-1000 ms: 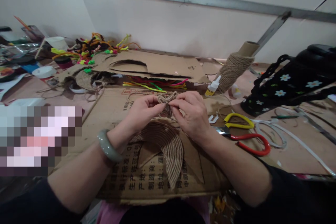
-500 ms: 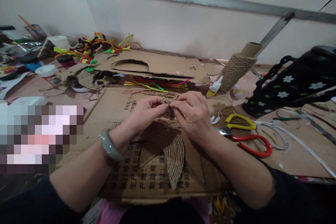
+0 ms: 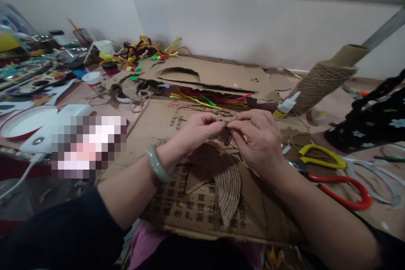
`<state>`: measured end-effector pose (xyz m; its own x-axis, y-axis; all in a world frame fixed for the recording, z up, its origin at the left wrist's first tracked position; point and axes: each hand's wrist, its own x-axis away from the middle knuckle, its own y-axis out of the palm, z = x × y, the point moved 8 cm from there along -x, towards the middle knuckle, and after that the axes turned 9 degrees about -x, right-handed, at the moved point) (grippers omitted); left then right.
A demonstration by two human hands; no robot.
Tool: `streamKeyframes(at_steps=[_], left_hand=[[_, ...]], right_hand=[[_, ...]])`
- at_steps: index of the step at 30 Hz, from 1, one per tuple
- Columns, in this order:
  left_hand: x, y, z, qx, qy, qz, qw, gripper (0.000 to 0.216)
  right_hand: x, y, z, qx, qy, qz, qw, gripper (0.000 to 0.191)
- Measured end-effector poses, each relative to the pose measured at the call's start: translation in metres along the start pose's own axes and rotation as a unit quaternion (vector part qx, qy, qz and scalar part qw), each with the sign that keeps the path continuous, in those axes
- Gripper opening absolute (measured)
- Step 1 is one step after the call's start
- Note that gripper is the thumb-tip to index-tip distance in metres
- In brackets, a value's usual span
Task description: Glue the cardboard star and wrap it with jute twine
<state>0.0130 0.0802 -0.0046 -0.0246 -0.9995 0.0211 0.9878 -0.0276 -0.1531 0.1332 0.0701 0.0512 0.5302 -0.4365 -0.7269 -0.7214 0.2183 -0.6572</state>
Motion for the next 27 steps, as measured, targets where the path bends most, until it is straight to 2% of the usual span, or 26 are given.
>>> streamKeyframes(at_steps=[5,10,13,15,17,19,22,27], left_hand=[[0.000,0.003,-0.001,-0.013,-0.017,0.002,1.000,0.012],[-0.003,-0.006,0.001,-0.041,0.004,0.039,0.998,0.011],[-0.004,-0.012,0.003,-0.044,0.024,0.054,0.997,0.011],[-0.003,-0.013,0.005,-0.045,0.030,0.049,0.997,0.011],[-0.002,-0.015,0.003,-0.047,0.018,0.062,0.997,0.010],[-0.001,-0.014,0.004,-0.036,0.023,0.056,0.997,0.008],[-0.001,-0.012,0.004,-0.024,0.030,0.050,0.998,0.008],[0.001,-0.008,0.001,-0.012,0.004,0.033,0.999,0.012]], right_hand=[[0.000,0.000,0.001,-0.029,0.010,0.008,1.000,0.012],[-0.001,-0.008,0.007,-0.053,0.014,0.040,0.998,0.011],[0.000,-0.007,0.025,-0.095,0.091,0.032,0.991,0.021],[0.003,0.004,0.039,-0.159,0.179,-0.012,0.971,0.028],[0.009,0.018,0.048,-0.245,0.256,-0.064,0.933,0.033],[0.012,0.028,0.051,-0.305,0.300,-0.093,0.899,0.029],[0.013,0.033,0.050,-0.348,0.320,-0.116,0.873,0.022],[0.010,0.032,0.049,-0.364,0.307,-0.109,0.872,0.020]])
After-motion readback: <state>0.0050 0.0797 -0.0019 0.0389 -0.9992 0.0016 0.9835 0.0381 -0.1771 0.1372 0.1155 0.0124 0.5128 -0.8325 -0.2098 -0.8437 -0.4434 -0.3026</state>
